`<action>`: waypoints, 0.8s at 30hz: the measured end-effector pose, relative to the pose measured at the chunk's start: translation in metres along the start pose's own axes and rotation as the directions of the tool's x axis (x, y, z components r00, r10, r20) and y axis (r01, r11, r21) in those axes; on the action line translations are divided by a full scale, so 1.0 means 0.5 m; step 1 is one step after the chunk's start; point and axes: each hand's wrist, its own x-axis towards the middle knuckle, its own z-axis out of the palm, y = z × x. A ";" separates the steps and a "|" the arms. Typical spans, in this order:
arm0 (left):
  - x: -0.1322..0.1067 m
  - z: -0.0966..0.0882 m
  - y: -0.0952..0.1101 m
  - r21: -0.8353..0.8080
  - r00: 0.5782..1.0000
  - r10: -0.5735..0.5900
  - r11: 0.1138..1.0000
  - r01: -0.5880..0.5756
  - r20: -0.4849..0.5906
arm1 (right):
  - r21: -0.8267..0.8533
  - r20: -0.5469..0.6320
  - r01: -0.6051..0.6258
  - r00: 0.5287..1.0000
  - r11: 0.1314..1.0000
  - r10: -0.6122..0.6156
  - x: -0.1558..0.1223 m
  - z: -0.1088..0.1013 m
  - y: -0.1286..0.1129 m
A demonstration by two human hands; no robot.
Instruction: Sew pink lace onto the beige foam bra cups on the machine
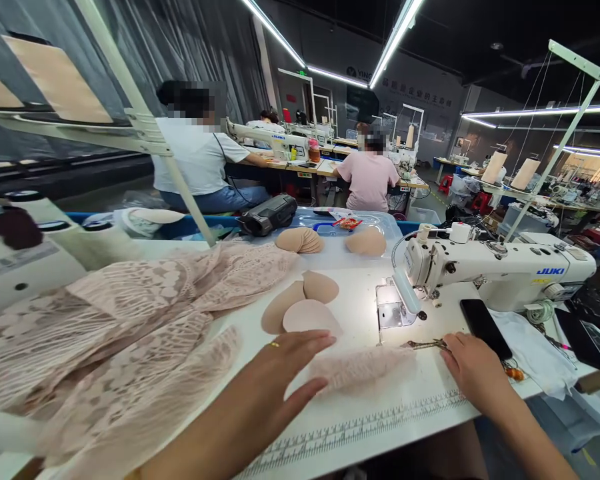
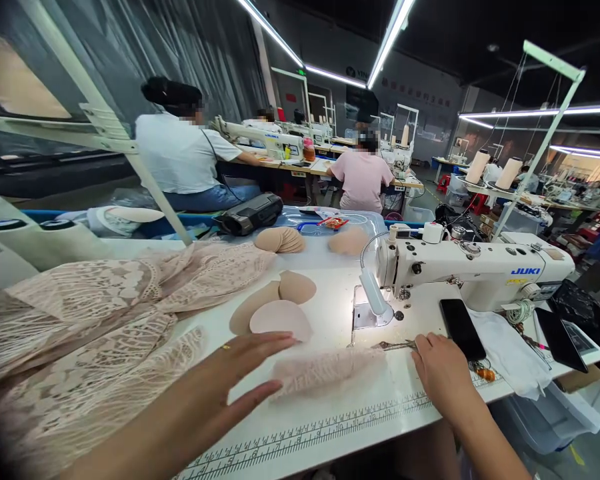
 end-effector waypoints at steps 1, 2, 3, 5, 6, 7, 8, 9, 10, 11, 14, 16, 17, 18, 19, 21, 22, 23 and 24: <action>0.005 0.026 0.017 -0.015 0.999 0.012 1.000 -0.011 0.048 | 0.004 -0.057 0.012 0.998 1.000 -0.012 0.000 -0.006 0.000; 0.010 0.048 0.031 -0.034 0.994 0.015 0.999 -0.011 0.109 | 0.048 -0.113 0.035 0.993 0.998 -0.029 -0.002 -0.012 -0.005; 0.016 0.064 0.041 -0.053 0.986 0.009 0.999 -0.001 0.169 | 0.135 -0.155 0.067 0.987 0.989 -0.045 -0.006 -0.016 -0.016; 0.028 0.085 0.056 -0.059 0.970 -0.010 0.998 0.025 0.245 | 0.380 -0.171 0.141 0.982 0.914 -0.081 -0.016 -0.020 -0.054; 0.032 0.091 0.062 -0.053 0.962 -0.019 0.998 0.035 0.273 | 0.490 -0.148 0.167 0.983 0.855 -0.107 -0.020 -0.018 -0.079; 0.036 0.094 0.068 -0.042 0.956 -0.031 0.998 0.045 0.293 | 0.559 -0.116 0.176 0.984 0.810 -0.134 -0.022 -0.015 -0.106; 0.038 0.095 0.074 -0.031 0.950 -0.046 0.998 0.059 0.310 | 0.585 -0.088 0.180 0.983 0.791 -0.158 -0.022 -0.011 -0.132; 0.039 0.093 0.082 -0.028 0.940 -0.063 0.997 0.076 0.334 | 0.586 -0.066 0.175 0.983 0.791 -0.169 -0.019 -0.006 -0.156; 0.039 0.088 0.090 -0.041 0.925 -0.075 0.994 0.097 0.373 | 0.588 -0.054 0.166 0.985 0.792 -0.167 -0.013 -0.003 -0.176; 0.038 0.080 0.099 -0.079 0.900 -0.076 0.989 0.121 0.430 | 0.606 -0.057 0.161 0.986 0.779 -0.160 -0.005 -0.001 -0.190; 0.041 0.037 0.120 -0.292 0.768 -0.002 0.924 0.246 0.641 | 0.748 -0.117 0.165 0.986 0.643 -0.116 0.024 -0.014 -0.203; 0.049 0.007 0.122 -0.412 0.747 0.008 0.838 0.358 0.665 | 0.845 -0.130 0.163 0.986 0.510 -0.099 0.039 -0.034 -0.192; 0.055 -0.004 0.120 -0.458 0.783 -0.042 0.791 0.406 0.621 | 0.881 -0.124 0.154 0.988 0.447 -0.094 0.044 -0.046 -0.185; 0.062 -0.010 0.117 -0.502 0.826 -0.123 0.741 0.445 0.550 | 0.912 -0.114 0.140 0.990 0.385 -0.089 0.048 -0.057 -0.178; 0.068 -0.011 0.115 -0.556 0.854 -0.213 0.680 0.478 0.474 | 0.941 -0.098 0.122 0.991 0.315 -0.091 0.050 -0.068 -0.172; 0.078 0.002 0.118 -0.691 0.846 -0.335 0.489 0.532 0.415 | 0.986 -0.054 0.072 0.991 0.148 -0.126 0.052 -0.085 -0.162; 0.080 0.014 0.124 -0.752 0.825 -0.332 0.352 0.558 0.457 | 0.997 -0.027 0.039 0.986 0.069 -0.167 0.051 -0.092 -0.157; 0.081 0.029 0.133 -0.786 0.803 -0.274 0.198 0.585 0.529 | 1.000 -0.002 0.004 0.977 0.010 -0.214 0.051 -0.098 -0.153; 0.079 0.043 0.144 -0.787 0.781 -0.177 0.051 0.615 0.599 | 0.999 0.021 -0.026 0.968 -0.019 -0.251 0.050 -0.102 -0.149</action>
